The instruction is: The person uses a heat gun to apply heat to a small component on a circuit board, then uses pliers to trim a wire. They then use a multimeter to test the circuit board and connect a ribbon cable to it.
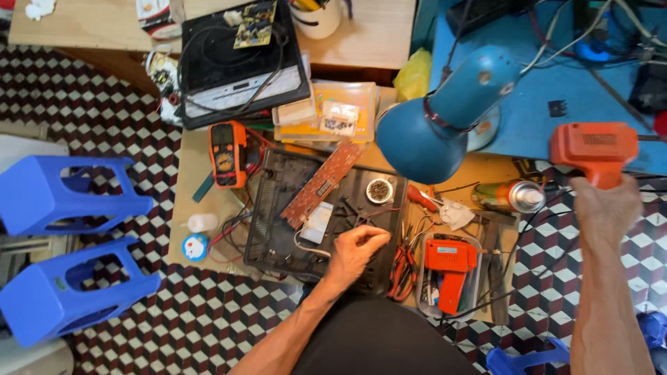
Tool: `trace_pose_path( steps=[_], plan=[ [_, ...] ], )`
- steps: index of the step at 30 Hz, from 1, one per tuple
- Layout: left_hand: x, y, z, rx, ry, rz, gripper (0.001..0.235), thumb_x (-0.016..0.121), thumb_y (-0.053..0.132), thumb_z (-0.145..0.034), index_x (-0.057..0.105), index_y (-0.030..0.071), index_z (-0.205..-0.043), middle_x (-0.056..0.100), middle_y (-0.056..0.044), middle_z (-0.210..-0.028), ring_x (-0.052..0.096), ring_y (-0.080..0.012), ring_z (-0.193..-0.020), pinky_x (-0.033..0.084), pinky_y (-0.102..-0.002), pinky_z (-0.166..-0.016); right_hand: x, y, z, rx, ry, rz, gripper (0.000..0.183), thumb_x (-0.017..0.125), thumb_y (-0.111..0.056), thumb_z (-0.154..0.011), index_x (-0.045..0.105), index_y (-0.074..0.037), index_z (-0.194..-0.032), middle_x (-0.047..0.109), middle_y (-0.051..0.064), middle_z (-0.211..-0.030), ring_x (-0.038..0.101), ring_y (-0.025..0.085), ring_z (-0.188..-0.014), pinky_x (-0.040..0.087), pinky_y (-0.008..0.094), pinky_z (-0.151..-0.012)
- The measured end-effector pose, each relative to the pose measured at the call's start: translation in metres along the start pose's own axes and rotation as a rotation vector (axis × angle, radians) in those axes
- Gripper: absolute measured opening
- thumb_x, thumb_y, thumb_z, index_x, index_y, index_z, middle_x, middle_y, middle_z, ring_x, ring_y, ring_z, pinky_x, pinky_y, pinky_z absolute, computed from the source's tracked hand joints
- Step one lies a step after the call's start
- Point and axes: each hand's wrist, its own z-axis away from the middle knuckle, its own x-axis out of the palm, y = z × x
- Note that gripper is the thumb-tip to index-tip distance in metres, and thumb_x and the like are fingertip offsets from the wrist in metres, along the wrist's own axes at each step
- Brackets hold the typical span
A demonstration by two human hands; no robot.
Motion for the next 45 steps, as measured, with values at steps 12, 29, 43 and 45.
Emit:
trace_pose_path(
  steps=[12, 29, 43, 45],
  plan=[
    [-0.112, -0.069, 0.002, 0.124, 0.328, -0.445, 0.014, 0.075, 0.018, -0.092, 0.076, 0.009, -0.103, 0.076, -0.013, -0.094, 0.079, -0.0234, -0.086, 0.059, -0.032, -0.071, -0.092, -0.157, 0.217, 0.005, 0.026, -0.108, 0.036, 0.074, -0.014, -0.098, 0.059, 0.006, -0.123, 0.067, 0.015, -0.116, 0.065, 0.024, -0.098, 0.053, 0.037, -0.091],
    [-0.134, -0.071, -0.005, 0.392, 0.224, -0.587, 0.025, 0.064, 0.024, -0.099, 0.075, 0.009, -0.115, 0.073, -0.015, -0.103, 0.072, -0.0364, -0.089, 0.057, -0.045, -0.073, -0.048, -0.253, 0.333, 0.040, -0.162, -0.041, 0.058, 0.080, -0.022, -0.080, 0.059, 0.003, -0.127, 0.067, 0.019, -0.110, 0.069, 0.033, -0.097, 0.056, 0.044, -0.084],
    [-0.028, 0.030, 0.040, 0.416, -0.081, -0.391, 0.066, 0.036, 0.064, -0.101, 0.066, 0.007, -0.084, 0.063, -0.012, -0.054, 0.063, -0.0282, -0.046, 0.048, -0.045, -0.042, -0.038, -0.296, 0.337, -0.134, -0.220, 0.314, 0.054, 0.079, -0.023, -0.075, 0.062, -0.006, -0.124, 0.068, 0.009, -0.103, 0.073, 0.029, -0.071, 0.059, 0.040, -0.059],
    [-0.027, 0.030, 0.040, 0.385, -0.067, -0.389, 0.067, 0.033, 0.059, -0.106, 0.064, 0.007, -0.077, 0.060, -0.016, -0.055, 0.062, -0.0303, -0.047, 0.048, -0.045, -0.044, -0.037, -0.297, 0.337, -0.095, -0.240, 0.339, 0.054, 0.078, -0.023, -0.075, 0.062, -0.006, -0.125, 0.068, 0.010, -0.105, 0.072, 0.030, -0.072, 0.058, 0.041, -0.058]
  ],
)
